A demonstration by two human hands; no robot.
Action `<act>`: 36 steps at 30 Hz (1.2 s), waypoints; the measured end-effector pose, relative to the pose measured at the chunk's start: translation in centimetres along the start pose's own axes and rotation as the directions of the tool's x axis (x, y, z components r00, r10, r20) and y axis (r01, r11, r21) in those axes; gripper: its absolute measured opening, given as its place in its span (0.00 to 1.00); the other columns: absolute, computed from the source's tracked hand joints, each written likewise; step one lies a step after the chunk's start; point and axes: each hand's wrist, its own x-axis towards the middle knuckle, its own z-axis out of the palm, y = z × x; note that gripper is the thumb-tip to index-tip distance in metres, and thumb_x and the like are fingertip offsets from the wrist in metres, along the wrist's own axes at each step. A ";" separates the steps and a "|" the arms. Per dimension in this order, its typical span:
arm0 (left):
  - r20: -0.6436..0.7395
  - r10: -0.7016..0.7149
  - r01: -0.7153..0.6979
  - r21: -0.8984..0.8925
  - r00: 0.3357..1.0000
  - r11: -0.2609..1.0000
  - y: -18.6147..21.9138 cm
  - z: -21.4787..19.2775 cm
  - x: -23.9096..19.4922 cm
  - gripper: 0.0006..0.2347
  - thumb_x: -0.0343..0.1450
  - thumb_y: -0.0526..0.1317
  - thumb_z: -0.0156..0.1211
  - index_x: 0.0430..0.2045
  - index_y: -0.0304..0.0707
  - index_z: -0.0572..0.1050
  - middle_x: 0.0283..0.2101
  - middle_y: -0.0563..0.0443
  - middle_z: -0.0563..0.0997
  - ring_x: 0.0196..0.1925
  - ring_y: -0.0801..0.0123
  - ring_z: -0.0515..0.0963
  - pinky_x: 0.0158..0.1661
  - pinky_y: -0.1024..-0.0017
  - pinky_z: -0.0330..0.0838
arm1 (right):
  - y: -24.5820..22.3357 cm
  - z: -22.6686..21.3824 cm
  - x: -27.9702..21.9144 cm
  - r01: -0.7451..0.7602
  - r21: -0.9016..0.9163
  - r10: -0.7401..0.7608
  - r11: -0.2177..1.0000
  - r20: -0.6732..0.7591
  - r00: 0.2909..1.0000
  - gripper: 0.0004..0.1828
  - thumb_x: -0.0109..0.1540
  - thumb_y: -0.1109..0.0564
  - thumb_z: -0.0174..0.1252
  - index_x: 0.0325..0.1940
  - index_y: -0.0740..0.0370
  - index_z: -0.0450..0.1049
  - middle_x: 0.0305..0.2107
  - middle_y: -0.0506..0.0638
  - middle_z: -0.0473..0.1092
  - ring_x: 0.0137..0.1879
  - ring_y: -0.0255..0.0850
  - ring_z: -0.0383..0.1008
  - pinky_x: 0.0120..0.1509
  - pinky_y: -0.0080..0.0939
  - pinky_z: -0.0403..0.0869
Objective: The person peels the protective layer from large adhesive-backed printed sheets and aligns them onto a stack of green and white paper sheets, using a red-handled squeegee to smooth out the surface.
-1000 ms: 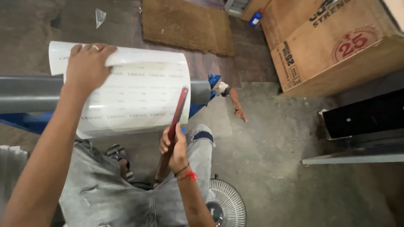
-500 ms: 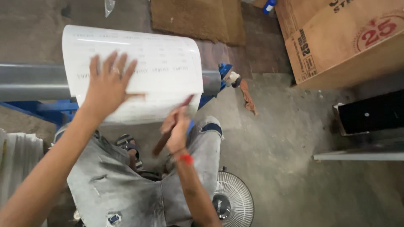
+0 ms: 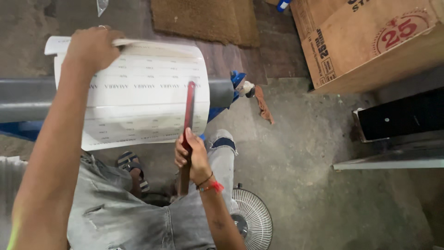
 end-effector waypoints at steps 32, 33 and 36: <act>-0.108 0.198 -0.139 0.403 0.974 0.905 10.4 -3.4 -18.0 0.35 0.61 0.38 0.73 0.68 0.46 0.71 0.72 0.44 0.70 0.77 0.53 0.64 0.74 0.47 0.50 | 6.0 2.3 -2.0 -0.094 -0.023 0.096 0.995 0.150 0.984 0.20 0.74 0.41 0.47 0.36 0.57 0.66 0.17 0.40 0.56 0.17 0.29 0.55 0.21 0.32 0.59; -0.114 0.184 -0.142 0.305 0.976 0.942 9.9 -4.1 -16.8 0.35 0.58 0.39 0.73 0.66 0.44 0.72 0.70 0.43 0.72 0.74 0.50 0.67 0.71 0.45 0.54 | 5.3 1.4 -2.1 -0.087 -0.052 0.094 0.995 0.157 0.983 0.20 0.74 0.41 0.47 0.37 0.57 0.66 0.18 0.41 0.56 0.18 0.30 0.55 0.22 0.33 0.59; -0.072 0.139 -0.131 0.103 0.988 0.986 7.0 -6.0 -9.3 0.22 0.67 0.38 0.68 0.58 0.42 0.77 0.55 0.44 0.81 0.58 0.51 0.78 0.60 0.48 0.68 | 2.7 -0.3 -1.7 -0.044 -0.099 0.057 0.994 0.132 0.990 0.22 0.74 0.39 0.47 0.39 0.59 0.67 0.19 0.42 0.56 0.19 0.32 0.55 0.24 0.35 0.60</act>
